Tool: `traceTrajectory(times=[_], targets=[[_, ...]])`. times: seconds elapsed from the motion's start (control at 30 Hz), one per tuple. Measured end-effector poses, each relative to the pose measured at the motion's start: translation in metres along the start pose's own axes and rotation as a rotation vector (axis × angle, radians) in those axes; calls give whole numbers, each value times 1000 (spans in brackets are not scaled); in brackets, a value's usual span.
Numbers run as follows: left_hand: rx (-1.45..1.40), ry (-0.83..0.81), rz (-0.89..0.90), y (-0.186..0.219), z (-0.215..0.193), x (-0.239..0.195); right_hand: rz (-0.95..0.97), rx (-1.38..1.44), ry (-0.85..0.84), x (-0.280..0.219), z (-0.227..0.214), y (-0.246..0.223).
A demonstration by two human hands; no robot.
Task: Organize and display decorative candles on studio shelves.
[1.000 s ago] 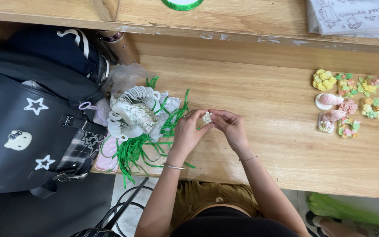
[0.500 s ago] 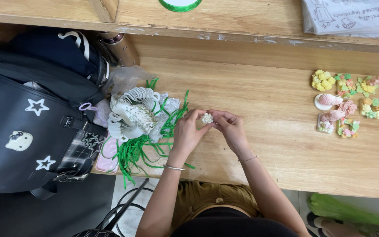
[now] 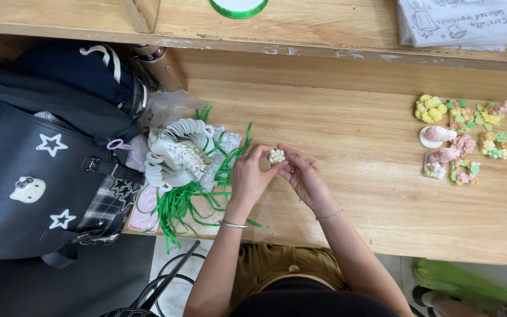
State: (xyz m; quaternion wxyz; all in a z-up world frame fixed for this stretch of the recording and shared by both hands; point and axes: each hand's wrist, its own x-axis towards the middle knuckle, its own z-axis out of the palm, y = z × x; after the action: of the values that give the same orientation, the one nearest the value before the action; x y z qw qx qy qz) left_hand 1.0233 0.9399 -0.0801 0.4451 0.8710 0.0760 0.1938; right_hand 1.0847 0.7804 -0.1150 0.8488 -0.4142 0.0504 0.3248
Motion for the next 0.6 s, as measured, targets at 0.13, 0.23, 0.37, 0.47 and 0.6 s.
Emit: traceTrajectory(times=[0.13,0.23,0.37,0.47,0.6], targets=[[-1,12,-9,4,1,0,10,-5,5,-5,9,-4],[-7,3,-33,2,4,0,1,12,-16,-3,1,0],[-29,12,2,0,6,2,-4,26,-31,2,-1,-1],[-25,-2,-5,4,6,0,4,34,-44,-1,-9,0],[7,-18,-7,13,-1,11,13,21,-33,-1,-3,-13]])
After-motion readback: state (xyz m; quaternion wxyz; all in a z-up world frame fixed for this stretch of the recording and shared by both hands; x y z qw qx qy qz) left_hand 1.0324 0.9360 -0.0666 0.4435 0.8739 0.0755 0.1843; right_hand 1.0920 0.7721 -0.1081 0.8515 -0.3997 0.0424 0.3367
